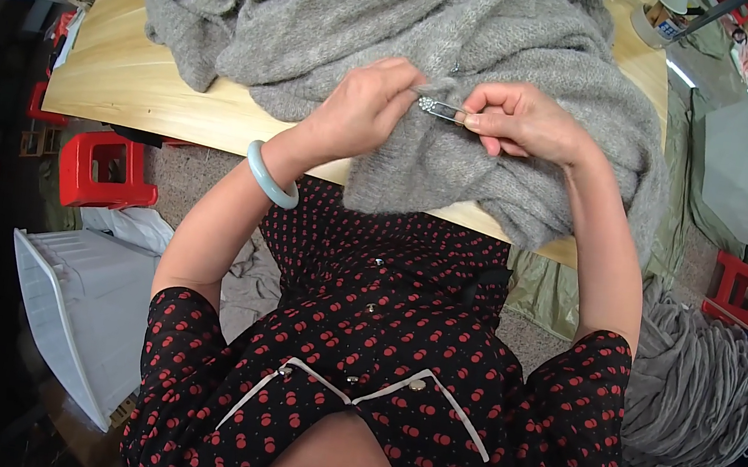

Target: Inspect and repair loose threads on a knitted sweater using a small latch hook tool.

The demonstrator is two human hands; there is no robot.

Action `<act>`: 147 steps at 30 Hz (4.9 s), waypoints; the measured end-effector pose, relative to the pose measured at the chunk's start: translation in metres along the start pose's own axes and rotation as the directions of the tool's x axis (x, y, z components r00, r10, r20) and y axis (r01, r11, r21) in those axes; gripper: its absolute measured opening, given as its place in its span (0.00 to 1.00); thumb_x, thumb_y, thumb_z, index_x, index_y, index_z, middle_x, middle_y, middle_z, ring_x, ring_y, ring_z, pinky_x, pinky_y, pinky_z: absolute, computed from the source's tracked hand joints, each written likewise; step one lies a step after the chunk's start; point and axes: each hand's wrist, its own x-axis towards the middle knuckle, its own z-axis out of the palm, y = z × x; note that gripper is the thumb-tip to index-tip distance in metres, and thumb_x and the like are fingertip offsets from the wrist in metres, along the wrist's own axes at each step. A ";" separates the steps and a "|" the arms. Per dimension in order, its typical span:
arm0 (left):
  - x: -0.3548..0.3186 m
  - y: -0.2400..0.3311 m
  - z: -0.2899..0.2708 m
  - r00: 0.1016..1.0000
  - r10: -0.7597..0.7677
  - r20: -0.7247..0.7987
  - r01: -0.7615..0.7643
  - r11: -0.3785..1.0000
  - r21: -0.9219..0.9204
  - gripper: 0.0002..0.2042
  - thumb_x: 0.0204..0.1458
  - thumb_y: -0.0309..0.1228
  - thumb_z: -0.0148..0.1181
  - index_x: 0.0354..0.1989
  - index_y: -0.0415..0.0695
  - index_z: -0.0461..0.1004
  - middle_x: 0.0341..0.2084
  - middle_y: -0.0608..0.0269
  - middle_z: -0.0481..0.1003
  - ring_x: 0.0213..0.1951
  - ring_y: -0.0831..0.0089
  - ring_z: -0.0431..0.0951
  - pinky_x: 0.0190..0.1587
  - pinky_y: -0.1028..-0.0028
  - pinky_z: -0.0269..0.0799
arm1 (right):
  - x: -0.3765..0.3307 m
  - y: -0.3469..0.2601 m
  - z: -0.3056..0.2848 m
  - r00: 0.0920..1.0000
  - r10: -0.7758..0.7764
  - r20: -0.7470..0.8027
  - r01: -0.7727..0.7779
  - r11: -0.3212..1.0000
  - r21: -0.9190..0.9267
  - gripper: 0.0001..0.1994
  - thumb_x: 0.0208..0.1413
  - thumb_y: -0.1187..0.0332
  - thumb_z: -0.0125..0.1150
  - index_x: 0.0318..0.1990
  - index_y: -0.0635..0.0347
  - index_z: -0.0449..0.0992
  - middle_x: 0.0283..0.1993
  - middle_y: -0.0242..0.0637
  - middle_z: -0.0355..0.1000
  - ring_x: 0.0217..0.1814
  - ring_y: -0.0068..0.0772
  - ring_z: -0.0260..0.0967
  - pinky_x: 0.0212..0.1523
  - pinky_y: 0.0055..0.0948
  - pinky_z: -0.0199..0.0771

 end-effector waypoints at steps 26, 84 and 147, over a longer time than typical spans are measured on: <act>0.008 -0.014 -0.014 0.715 -0.537 0.447 0.694 0.470 -0.546 0.08 0.54 0.31 0.49 0.25 0.43 0.70 0.19 0.79 0.65 0.22 0.90 0.59 0.25 0.86 0.55 | -0.001 0.014 0.055 0.802 -0.301 -0.516 0.090 0.915 -0.393 0.06 0.52 0.73 0.52 0.37 0.66 0.69 0.26 0.28 0.66 0.23 0.15 0.61 0.24 0.16 0.63; -0.011 0.005 0.011 0.783 -0.587 0.205 0.485 0.369 -0.793 0.14 0.43 0.22 0.58 0.39 0.34 0.67 0.27 0.67 0.71 0.27 0.84 0.68 0.31 0.85 0.65 | 0.023 0.038 0.070 0.507 -0.533 -0.677 0.337 0.846 -0.414 0.08 0.48 0.80 0.55 0.37 0.64 0.68 0.33 0.28 0.66 0.34 0.14 0.63 0.37 0.15 0.67; -0.080 -0.026 -0.035 0.606 -0.759 -0.237 0.366 0.531 -0.765 0.04 0.55 0.27 0.47 0.35 0.39 0.64 0.26 0.71 0.66 0.29 0.86 0.63 0.34 0.85 0.60 | 0.008 -0.008 0.026 0.935 -0.246 -0.254 0.076 0.842 -0.534 0.13 0.45 0.64 0.58 0.32 0.67 0.70 0.23 0.36 0.67 0.25 0.20 0.59 0.28 0.26 0.62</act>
